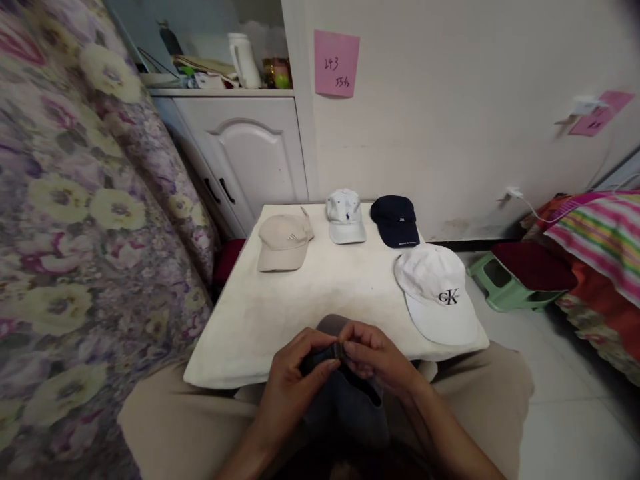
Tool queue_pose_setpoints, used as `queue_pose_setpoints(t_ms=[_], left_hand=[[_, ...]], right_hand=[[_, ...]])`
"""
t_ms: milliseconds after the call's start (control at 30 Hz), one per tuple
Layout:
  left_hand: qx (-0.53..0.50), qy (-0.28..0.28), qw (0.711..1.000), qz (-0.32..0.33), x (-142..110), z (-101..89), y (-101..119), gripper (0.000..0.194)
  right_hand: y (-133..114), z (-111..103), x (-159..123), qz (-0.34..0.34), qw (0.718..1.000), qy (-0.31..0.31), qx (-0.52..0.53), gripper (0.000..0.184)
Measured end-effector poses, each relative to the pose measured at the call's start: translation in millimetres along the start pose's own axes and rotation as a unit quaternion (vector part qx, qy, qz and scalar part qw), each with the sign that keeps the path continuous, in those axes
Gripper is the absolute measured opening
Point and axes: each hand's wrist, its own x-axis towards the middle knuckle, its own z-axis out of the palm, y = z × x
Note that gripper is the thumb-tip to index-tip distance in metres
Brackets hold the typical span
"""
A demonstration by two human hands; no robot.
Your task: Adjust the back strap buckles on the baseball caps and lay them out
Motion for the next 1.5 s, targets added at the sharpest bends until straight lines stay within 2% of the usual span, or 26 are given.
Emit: queue_pose_setpoints(t_ms=[167,400,500,633,833,1033,1500], left_hand=[[0.003,-0.014,0.999,-0.031,-2.5,-0.4,-0.4,0.013],[-0.01,-0.029,0.999,-0.041,-3.6,0.8,1.6,0.016],[-0.006,-0.028,0.999,-0.042,-3.9,0.9,2.4,0.015],[0.002,-0.026,0.998,-0.05,-4.0,-0.1,2.4,0.016],[0.012,-0.017,0.999,-0.048,-3.7,0.7,-0.2,0.016],[0.0,-0.05,0.997,-0.056,-5.8,3.2,-1.2,0.013],[-0.005,-0.07,0.996,-0.057,-8.2,7.5,-3.4,0.012]], right_hand=[[0.7,1.1,0.3,-0.026,0.999,0.02,0.025,0.031],[4.4,1.9,2.1,-0.086,0.995,0.035,-0.027,0.024],[2.8,2.1,0.9,-0.076,0.996,0.046,-0.028,0.026],[-0.7,-0.3,-4.4,-0.052,0.998,0.031,-0.02,0.026],[0.6,-6.3,-9.6,-0.055,0.997,0.04,-0.035,0.021],[2.6,-6.8,-7.8,-0.055,0.997,0.046,-0.032,0.017],[2.9,-5.2,-11.5,-0.058,0.994,0.063,-0.063,0.017]])
